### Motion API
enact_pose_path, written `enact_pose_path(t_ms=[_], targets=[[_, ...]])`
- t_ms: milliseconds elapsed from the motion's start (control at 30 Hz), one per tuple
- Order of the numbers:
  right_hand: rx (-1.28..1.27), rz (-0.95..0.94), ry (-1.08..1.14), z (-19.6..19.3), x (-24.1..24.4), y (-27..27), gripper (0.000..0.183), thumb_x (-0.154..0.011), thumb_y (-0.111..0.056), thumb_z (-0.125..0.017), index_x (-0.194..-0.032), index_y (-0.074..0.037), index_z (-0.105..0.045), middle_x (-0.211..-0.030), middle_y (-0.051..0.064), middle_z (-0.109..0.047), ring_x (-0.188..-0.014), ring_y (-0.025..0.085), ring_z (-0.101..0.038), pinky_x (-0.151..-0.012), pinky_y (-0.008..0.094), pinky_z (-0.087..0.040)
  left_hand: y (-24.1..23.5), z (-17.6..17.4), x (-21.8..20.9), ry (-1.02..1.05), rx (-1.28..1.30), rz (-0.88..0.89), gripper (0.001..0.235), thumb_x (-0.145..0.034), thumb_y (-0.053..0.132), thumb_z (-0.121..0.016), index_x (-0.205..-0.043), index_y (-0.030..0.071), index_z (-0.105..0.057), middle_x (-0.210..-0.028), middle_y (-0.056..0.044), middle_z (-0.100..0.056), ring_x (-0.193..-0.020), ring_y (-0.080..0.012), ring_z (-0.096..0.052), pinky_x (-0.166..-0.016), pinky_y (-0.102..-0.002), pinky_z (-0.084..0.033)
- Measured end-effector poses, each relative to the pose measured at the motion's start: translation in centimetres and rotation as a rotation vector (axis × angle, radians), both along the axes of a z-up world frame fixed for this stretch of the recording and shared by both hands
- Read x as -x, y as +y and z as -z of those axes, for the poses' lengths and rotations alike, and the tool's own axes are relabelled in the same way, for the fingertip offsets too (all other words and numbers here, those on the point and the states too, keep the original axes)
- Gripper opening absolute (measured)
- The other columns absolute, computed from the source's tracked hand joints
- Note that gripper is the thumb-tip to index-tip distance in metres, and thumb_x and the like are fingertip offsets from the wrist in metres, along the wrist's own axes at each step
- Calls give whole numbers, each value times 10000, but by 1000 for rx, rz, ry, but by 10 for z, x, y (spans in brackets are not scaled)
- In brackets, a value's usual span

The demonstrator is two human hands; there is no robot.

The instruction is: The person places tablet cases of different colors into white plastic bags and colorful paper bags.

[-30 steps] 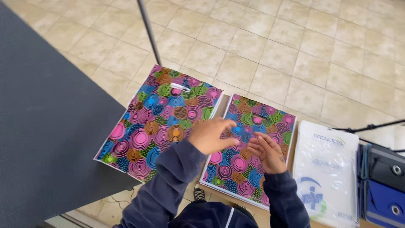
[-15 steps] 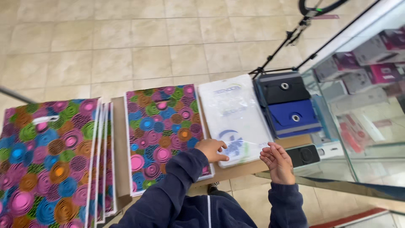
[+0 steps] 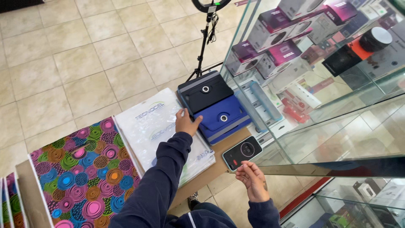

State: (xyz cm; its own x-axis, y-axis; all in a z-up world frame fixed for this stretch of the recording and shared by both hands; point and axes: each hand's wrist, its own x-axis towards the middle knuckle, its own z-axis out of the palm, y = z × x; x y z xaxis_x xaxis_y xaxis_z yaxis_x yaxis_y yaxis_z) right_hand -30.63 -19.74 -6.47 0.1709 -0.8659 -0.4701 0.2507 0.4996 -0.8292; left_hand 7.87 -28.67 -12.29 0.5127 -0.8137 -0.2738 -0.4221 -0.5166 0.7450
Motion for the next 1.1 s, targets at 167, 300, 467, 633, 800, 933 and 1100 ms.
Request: enact_pose_path(t_ms=[167,300,467,633,800,933,1100], targets=[[-3,-23,85,-7,-3,-22,262,-1090,-165,-795,-1282,13,-785,-985,220,-830,-847,321,-808,-801,419,-682,-35,1,6,-44,-223,-137,1054,-1008,834,-650,-1772,120,-522,-1932,-112,-243,-1725,-429,-324,-1420,-569,-284],[42,-79,85,-9,-5,-41,252,-1099,-140,-772,-1294,19,-788,-1000,234,-837,-871,341,-825,-832,431,-698,-38,15,17,-37,-106,-253,1069,-973,713,-769,-1765,50,-492,-1865,-108,-362,-1658,-431,-401,-1398,-539,-321],[44,-125,101,-23,-15,-58,231,-1110,-147,-758,-1276,10,-797,-985,216,-827,-845,332,-826,-816,419,-701,-38,-27,19,204,155,-445,647,-1039,489,-825,-1556,144,-646,-1502,-107,-613,-1122,-270,-818,-956,-520,-636],[79,-144,40,-26,-26,-61,194,-1119,-103,-734,-1255,27,-781,-978,238,-816,-820,340,-817,-781,448,-718,-49,-38,-2,521,283,-441,434,-1149,375,-695,-1457,100,-561,-1451,-139,-775,-971,-221,-907,-835,-326,-709],[53,-131,-18,-30,-32,-57,217,-1128,-148,-730,-1265,15,-770,-984,224,-808,-832,343,-803,-776,444,-689,-2,-92,-2,703,445,-446,246,-1173,229,-658,-1332,99,-523,-1274,-185,-754,-975,-327,-899,-823,-354,-705],[-18,-127,-170,-19,-37,-62,496,-1201,-362,-591,-1405,75,-705,-1109,298,-825,-902,390,-817,-841,487,-706,80,-126,-9,885,476,-410,111,-1146,140,-551,-1253,119,-539,-1160,-270,-782,-805,-391,-841,-718,-371,-642],[-166,-121,-220,-80,-84,-49,739,-1148,-657,-438,-1579,-94,-645,-1505,169,-726,-1330,416,-733,-1114,542,-613,175,-100,-15,887,382,-235,75,-1131,144,-568,-1201,122,-581,-1093,-150,-679,-733,-312,-767,-740,-396,-671]])
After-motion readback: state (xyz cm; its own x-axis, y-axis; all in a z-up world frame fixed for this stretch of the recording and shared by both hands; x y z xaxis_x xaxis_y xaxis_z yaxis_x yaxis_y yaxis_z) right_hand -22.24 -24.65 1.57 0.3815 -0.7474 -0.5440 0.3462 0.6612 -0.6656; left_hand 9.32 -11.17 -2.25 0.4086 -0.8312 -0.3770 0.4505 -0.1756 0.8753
